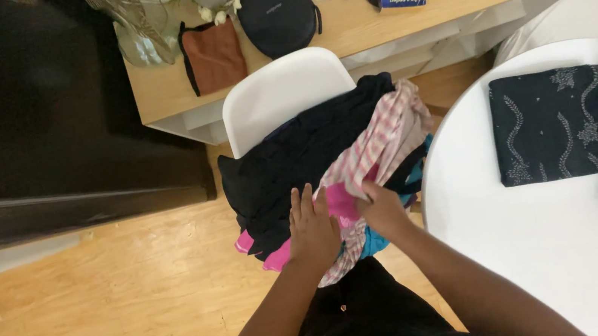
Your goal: The person folds a pink and white striped shirt with cartoon graphics on a white round table, then folds a black shirt. The folded items are stacked on the table.
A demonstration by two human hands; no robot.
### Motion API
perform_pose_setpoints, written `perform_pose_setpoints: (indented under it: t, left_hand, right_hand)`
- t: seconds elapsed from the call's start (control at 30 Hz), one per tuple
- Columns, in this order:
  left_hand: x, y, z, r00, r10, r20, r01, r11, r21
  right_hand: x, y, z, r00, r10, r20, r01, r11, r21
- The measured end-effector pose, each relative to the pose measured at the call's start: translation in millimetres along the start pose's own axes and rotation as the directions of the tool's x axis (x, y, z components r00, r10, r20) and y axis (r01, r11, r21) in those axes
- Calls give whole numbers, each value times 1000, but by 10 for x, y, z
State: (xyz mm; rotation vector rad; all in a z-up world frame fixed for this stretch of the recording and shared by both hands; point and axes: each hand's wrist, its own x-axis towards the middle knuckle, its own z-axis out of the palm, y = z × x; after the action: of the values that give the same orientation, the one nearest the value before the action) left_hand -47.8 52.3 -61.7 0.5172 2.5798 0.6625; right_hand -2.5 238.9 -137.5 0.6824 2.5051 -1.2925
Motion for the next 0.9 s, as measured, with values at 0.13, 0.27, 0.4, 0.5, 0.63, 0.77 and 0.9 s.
perform_pose_setpoints:
  t: [0.13,0.27,0.4,0.5,0.63,0.77,0.9]
  left_hand:
    - [42,-249,180,997,11,-71,-18,995,-95]
    - [178,-756,475,978,-29,-209,-27,965,-262]
    - [38,-619,-47,976,-203,-73,147,874,-463]
    - [62,-916,233,965,-201,170,262,663,-701]
    - [-54,-1101,332,956,-257,144,293,775,-560]
    - [-110,-1428,291,960,-113,255,236,817,-527]
    - [-608,-505,-572,745,222,629,406,598,-691]
  right_hand:
    - [-456,-532,-79,998,-63,1,62,991,121]
    - [-887,-1095,-237,904,-428,6,409,869,279]
    - [-1132,-1262,-210,720,-690,75,669,719,190]
    - [-1300,-1701,-412,670,-743,5,710,642,289]
    - [-1315,-1921,-513,610,-772,-177,770,524,364]
    - [-1512,-2252,-682,566,-784,-255,810,471,349]
    - [-1707,-2389,-610,481,-861,-163,838,398,373]
